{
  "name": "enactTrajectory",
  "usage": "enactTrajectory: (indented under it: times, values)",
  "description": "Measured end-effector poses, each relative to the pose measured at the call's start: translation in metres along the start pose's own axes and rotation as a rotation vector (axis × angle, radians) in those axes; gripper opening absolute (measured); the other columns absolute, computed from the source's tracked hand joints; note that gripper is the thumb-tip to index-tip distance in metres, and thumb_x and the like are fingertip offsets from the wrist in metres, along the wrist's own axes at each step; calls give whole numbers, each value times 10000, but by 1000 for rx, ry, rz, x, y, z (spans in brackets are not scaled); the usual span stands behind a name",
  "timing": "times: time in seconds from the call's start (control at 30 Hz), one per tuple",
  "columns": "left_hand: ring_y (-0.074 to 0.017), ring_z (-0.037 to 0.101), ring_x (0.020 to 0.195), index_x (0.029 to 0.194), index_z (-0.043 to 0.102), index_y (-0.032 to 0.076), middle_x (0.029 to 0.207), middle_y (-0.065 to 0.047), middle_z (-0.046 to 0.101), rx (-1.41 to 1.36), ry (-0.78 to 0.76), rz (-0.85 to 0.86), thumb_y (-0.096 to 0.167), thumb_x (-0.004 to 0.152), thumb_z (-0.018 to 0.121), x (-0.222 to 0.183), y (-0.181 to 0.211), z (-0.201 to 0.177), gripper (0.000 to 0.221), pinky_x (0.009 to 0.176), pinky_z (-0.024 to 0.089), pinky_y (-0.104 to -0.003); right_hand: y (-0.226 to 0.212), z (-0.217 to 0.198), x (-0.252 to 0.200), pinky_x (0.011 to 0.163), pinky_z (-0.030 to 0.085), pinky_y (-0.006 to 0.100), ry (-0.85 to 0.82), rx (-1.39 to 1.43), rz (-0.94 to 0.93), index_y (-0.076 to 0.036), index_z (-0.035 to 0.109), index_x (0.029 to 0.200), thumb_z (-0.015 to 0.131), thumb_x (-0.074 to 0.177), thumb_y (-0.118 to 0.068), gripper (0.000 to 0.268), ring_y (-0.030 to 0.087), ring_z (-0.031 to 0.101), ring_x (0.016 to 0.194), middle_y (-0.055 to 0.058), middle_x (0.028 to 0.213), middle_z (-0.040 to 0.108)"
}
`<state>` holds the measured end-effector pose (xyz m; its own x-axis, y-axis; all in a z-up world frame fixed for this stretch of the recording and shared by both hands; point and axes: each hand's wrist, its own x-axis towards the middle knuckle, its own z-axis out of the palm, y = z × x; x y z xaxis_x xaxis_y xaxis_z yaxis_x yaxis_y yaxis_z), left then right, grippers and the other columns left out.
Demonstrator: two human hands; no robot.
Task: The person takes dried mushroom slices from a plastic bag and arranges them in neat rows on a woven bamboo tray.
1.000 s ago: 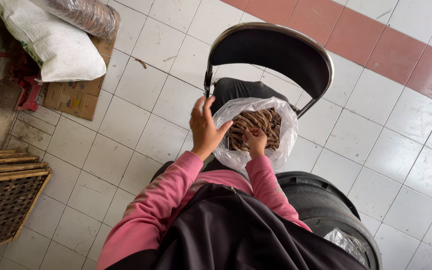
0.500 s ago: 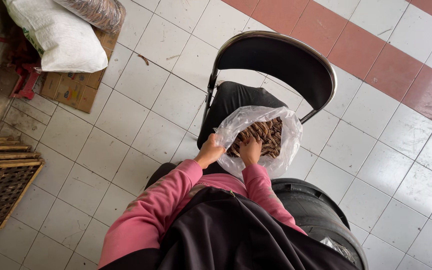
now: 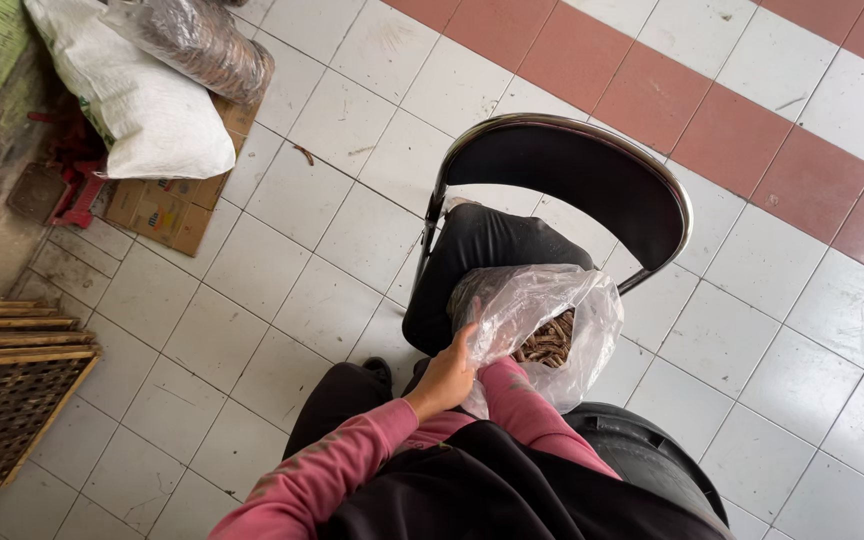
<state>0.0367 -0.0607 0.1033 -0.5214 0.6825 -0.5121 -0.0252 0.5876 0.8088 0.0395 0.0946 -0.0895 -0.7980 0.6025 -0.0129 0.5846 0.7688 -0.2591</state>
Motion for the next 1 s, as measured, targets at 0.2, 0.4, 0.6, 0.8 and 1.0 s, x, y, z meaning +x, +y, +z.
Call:
enactTrajectory:
  times: [0.2,0.4,0.6,0.8,1.0]
  values:
    - [-440,668,1093,1586,215,106,1249,-302,630,-72,-3,-12,-5,891,582,18,-3,-17,794,925,533,-463,15,31,-32,1160,270,542,-86,19,38,-6,521,1407,608,929,-343,591,430,375,1419,291,1502,451]
    - [-376,704,1094,1557,227,108,1246,-274,664,-200,4,-89,55,924,628,28,-2,-20,751,928,539,-422,19,17,-20,1173,266,522,-48,200,116,-8,522,1416,569,969,-335,556,414,369,1434,277,1516,450]
    - [-329,710,1110,1554,260,122,1293,-246,658,-261,-38,-169,33,898,609,30,-8,-18,748,939,536,-399,36,11,-6,1186,262,501,-28,285,147,-9,522,1425,530,1008,-327,525,398,362,1450,263,1531,449]
    - [-329,674,1157,1522,295,96,1340,-247,625,-268,-12,-76,16,886,647,38,-18,-21,732,968,521,-398,48,32,11,1199,258,481,-166,226,78,-11,522,1435,492,1048,-319,496,383,356,1465,249,1545,448]
    - [-290,692,1111,1534,221,91,1303,-228,639,-246,-28,-62,78,887,664,47,-27,-23,784,940,543,-372,62,-26,8,1212,254,461,7,315,77,-12,522,1444,453,1087,-311,471,367,349,1481,234,1559,447]
